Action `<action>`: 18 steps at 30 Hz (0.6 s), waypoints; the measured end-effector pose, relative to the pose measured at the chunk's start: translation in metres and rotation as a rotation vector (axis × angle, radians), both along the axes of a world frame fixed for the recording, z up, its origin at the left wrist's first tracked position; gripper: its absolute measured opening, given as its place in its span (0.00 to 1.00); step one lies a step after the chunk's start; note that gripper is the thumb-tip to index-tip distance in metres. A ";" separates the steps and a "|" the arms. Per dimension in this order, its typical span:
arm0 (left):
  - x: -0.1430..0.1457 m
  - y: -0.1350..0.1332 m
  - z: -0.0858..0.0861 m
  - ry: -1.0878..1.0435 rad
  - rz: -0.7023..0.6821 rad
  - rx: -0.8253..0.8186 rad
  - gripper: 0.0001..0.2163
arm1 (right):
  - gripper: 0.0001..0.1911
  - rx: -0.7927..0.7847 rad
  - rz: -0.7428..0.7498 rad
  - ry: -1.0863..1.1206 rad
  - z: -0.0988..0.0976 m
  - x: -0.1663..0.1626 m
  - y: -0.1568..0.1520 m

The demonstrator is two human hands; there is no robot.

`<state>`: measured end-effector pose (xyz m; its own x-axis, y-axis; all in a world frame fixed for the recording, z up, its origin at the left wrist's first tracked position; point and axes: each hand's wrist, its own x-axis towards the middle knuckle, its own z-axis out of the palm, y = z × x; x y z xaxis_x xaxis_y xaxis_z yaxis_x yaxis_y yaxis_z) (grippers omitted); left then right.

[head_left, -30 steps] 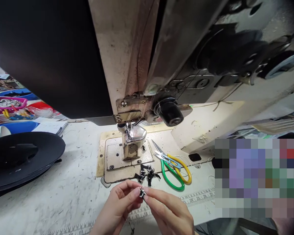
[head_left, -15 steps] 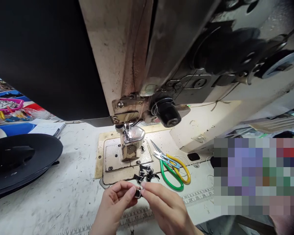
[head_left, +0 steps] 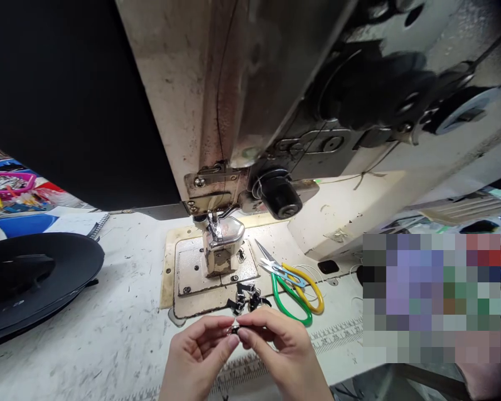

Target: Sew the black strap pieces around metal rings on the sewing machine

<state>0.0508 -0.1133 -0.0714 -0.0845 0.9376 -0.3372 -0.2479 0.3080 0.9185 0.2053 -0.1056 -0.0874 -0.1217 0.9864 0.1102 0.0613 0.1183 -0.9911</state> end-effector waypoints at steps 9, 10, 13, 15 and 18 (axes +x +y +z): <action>-0.004 -0.001 0.006 0.028 -0.009 -0.011 0.13 | 0.09 -0.282 -0.017 0.194 0.012 -0.003 -0.004; -0.004 -0.002 0.006 0.028 -0.012 -0.007 0.13 | 0.08 -0.302 -0.007 0.188 0.014 -0.003 -0.004; -0.004 -0.002 0.007 0.025 -0.018 0.000 0.14 | 0.08 -0.329 0.021 0.166 0.017 -0.003 -0.003; -0.005 -0.002 0.009 0.023 -0.017 0.001 0.14 | 0.09 -0.325 0.037 0.146 0.017 -0.002 -0.002; -0.006 0.000 0.012 0.036 -0.027 -0.007 0.15 | 0.09 -0.256 0.054 0.101 0.015 -0.001 0.002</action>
<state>0.0448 -0.1133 -0.0593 -0.0710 0.9374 -0.3409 -0.2062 0.3206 0.9245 0.2044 -0.1039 -0.0726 -0.1755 0.9761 -0.1279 -0.0384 -0.1366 -0.9899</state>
